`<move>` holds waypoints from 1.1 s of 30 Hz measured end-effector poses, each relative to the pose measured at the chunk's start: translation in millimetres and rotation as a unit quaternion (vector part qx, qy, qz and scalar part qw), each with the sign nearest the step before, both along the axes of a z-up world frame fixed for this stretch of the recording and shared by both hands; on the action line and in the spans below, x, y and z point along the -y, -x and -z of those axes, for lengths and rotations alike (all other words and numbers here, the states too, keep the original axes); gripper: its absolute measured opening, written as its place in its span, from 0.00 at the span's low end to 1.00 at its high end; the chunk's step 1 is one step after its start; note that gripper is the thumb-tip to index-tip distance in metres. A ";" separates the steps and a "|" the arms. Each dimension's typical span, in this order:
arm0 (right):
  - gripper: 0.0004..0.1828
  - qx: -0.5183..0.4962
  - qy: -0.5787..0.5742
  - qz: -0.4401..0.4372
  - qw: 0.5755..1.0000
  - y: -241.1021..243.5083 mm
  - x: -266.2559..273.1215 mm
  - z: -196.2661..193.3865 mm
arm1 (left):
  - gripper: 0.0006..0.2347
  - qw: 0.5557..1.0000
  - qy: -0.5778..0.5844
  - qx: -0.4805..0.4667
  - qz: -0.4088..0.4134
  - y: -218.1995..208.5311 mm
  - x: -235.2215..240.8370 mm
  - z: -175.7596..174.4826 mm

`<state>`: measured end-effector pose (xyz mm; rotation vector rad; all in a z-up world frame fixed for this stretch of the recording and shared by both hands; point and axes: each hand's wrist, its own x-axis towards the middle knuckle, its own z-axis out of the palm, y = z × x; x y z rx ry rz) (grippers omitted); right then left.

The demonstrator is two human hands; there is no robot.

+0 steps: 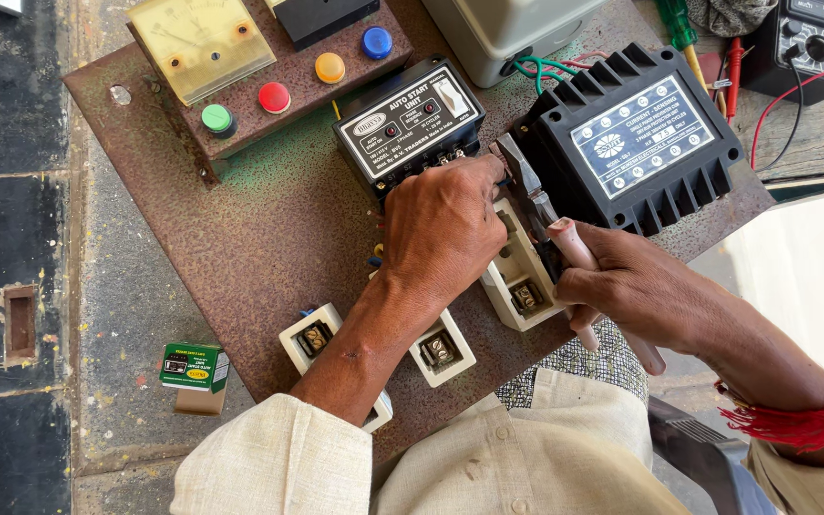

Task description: The person connects wires to an auto start unit and fuse holders on an electrical board using pliers and by hand.

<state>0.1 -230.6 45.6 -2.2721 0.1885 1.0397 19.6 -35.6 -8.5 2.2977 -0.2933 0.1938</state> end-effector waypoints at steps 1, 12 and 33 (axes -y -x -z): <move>0.16 -0.002 -0.008 0.007 1.000 0.6 1.1 1.1 | 0.08 1.000 0.000 0.003 -0.001 0.2 -0.2 0.2; 0.17 0.056 0.030 -0.003 0.998 8.9 3.9 10.9 | 0.10 1.000 0.023 -0.002 -0.001 0.4 0.6 1.3; 0.23 -0.007 -0.134 0.160 0.978 13.7 -5.5 22.4 | 0.08 0.992 -0.010 -0.126 -0.006 -4.8 1.6 -13.2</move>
